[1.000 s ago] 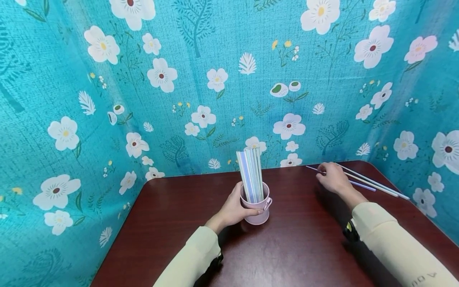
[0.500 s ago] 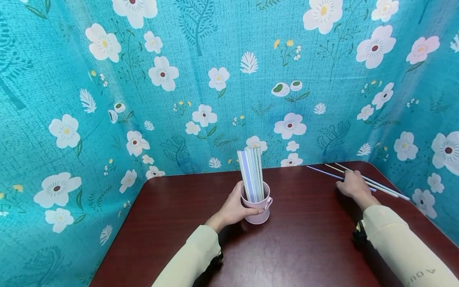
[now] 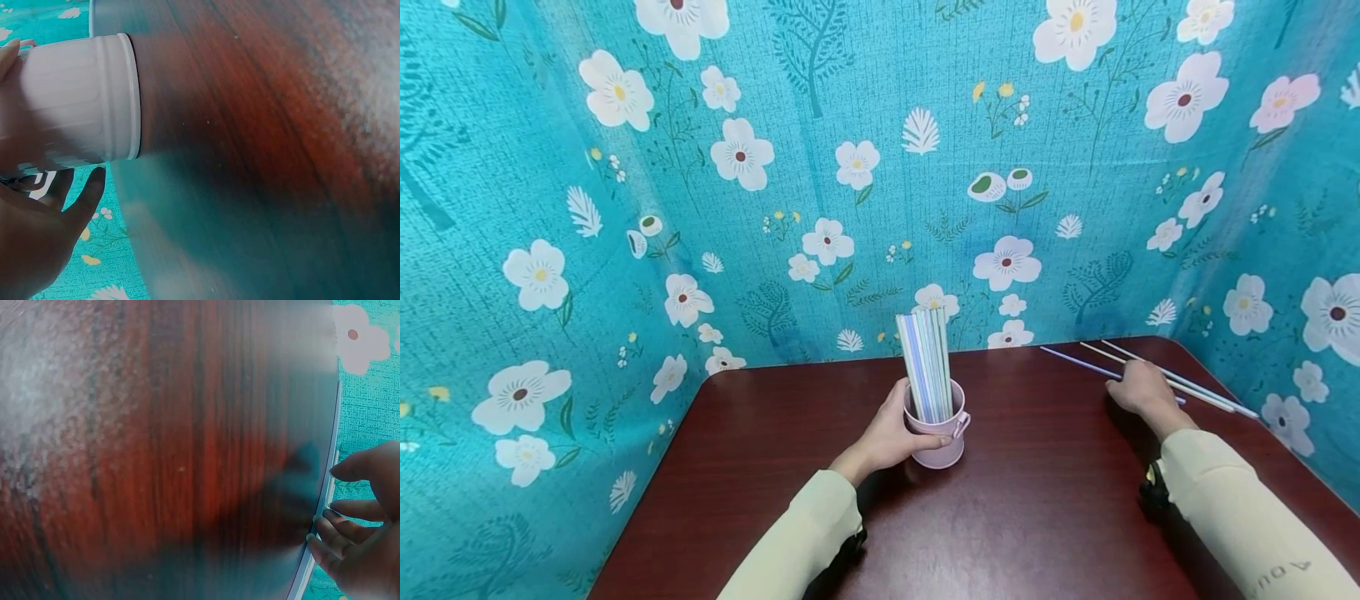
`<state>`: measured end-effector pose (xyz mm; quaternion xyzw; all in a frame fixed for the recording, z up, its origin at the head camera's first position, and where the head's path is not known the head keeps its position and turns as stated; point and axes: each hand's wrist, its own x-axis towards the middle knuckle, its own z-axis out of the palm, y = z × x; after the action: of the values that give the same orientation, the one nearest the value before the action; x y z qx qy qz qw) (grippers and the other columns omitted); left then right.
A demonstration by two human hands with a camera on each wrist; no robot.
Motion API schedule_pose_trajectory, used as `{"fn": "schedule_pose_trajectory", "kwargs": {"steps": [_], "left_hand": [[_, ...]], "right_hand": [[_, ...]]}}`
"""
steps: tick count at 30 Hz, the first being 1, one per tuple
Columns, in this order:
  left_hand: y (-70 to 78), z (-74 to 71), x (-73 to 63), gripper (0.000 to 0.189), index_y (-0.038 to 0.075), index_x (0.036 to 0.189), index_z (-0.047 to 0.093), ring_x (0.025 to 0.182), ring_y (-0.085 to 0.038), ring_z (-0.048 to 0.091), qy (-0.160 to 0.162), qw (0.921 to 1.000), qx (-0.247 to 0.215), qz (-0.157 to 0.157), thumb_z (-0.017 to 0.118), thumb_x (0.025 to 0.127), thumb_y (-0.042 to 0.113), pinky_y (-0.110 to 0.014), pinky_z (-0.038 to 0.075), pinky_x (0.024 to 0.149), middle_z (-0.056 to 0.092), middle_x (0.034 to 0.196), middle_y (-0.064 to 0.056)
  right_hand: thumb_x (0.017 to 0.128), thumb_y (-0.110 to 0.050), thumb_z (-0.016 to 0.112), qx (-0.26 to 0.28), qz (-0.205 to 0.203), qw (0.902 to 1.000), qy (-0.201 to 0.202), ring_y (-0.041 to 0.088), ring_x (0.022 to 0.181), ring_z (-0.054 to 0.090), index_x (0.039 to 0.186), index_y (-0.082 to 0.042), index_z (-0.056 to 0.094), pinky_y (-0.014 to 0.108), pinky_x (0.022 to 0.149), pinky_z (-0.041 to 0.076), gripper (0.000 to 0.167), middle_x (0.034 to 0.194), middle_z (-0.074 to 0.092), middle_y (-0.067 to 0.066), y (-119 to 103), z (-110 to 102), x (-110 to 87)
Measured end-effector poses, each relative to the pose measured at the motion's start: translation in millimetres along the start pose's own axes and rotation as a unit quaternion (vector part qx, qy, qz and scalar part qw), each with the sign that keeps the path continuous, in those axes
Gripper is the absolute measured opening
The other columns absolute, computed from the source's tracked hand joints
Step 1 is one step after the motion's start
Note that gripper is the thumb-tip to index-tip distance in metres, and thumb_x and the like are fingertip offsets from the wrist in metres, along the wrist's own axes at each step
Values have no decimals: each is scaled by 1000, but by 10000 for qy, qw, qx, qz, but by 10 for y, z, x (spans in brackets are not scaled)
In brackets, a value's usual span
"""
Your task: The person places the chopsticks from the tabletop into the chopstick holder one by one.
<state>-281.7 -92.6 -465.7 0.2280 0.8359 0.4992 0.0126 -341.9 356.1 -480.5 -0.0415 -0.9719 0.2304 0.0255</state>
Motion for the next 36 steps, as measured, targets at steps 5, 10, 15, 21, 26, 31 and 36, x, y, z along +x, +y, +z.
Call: {"fn": "schedule_pose_trajectory", "kwargs": {"steps": [5, 10, 15, 21, 26, 31, 36], "left_hand": [[-8, 5, 10, 103, 21, 153, 31, 127, -11, 52, -41, 9999, -33, -111, 95, 73, 30, -37, 41, 110, 48, 143, 4], [-9, 3, 19, 101, 20, 152, 33, 126, -11, 53, 1, 10000, -18, -74, 95, 72, 30, -36, 41, 110, 49, 141, 3], [-7, 4, 18, 102, 18, 153, 33, 128, -15, 53, 35, 10000, -43, -27, 95, 73, 28, -39, 41, 111, 49, 143, 0], [159, -22, -48, 99, 9, 153, 32, 131, -27, 51, 54, 9996, -265, 34, 92, 74, 12, -49, 39, 112, 48, 145, -10], [351, -64, -116, 95, 4, 150, 34, 128, -30, 53, 66, 9995, -288, 85, 91, 74, 7, -47, 41, 110, 48, 143, -15], [345, -52, -122, 95, 6, 149, 35, 127, -27, 54, 127, 9997, -183, 114, 92, 73, 12, -46, 43, 108, 49, 141, -12], [379, -71, -133, 95, 3, 149, 35, 128, -30, 53, 98, 9995, -301, 92, 91, 74, 10, -51, 41, 110, 49, 141, -15]], "right_hand": [[95, -17, 61, -41, -81, 10000, 15, 32, 65, 51, 75, 2, 56, 44, 59, 44, 28, 72, 54, 20, -12, 12, -14], [90, -17, 64, -115, -224, 9996, 88, 39, 73, 58, 87, 12, 61, 53, 66, 49, 29, 81, 60, 28, -42, 40, -4], [89, -15, 65, -31, -331, 9994, 48, 37, 73, 58, 90, 12, 63, 52, 66, 49, 27, 82, 62, 25, -83, 105, 15], [91, -15, 63, 44, -509, 9987, -40, 27, 65, 52, 82, 4, 64, 40, 58, 44, 21, 72, 57, 14, -175, 170, 13], [94, -15, 64, 55, -569, 9983, -126, 28, 69, 53, 84, 3, 64, 41, 61, 45, 20, 78, 58, 16, -259, 212, -2], [95, -15, 64, -19, -728, 9973, -81, 32, 77, 57, 91, 7, 65, 48, 68, 49, 23, 88, 62, 23, -328, 240, -12], [95, -15, 63, -72, -971, 9953, -1, 32, 77, 59, 88, 6, 67, 50, 69, 50, 22, 87, 64, 22, -383, 269, -25]]}}
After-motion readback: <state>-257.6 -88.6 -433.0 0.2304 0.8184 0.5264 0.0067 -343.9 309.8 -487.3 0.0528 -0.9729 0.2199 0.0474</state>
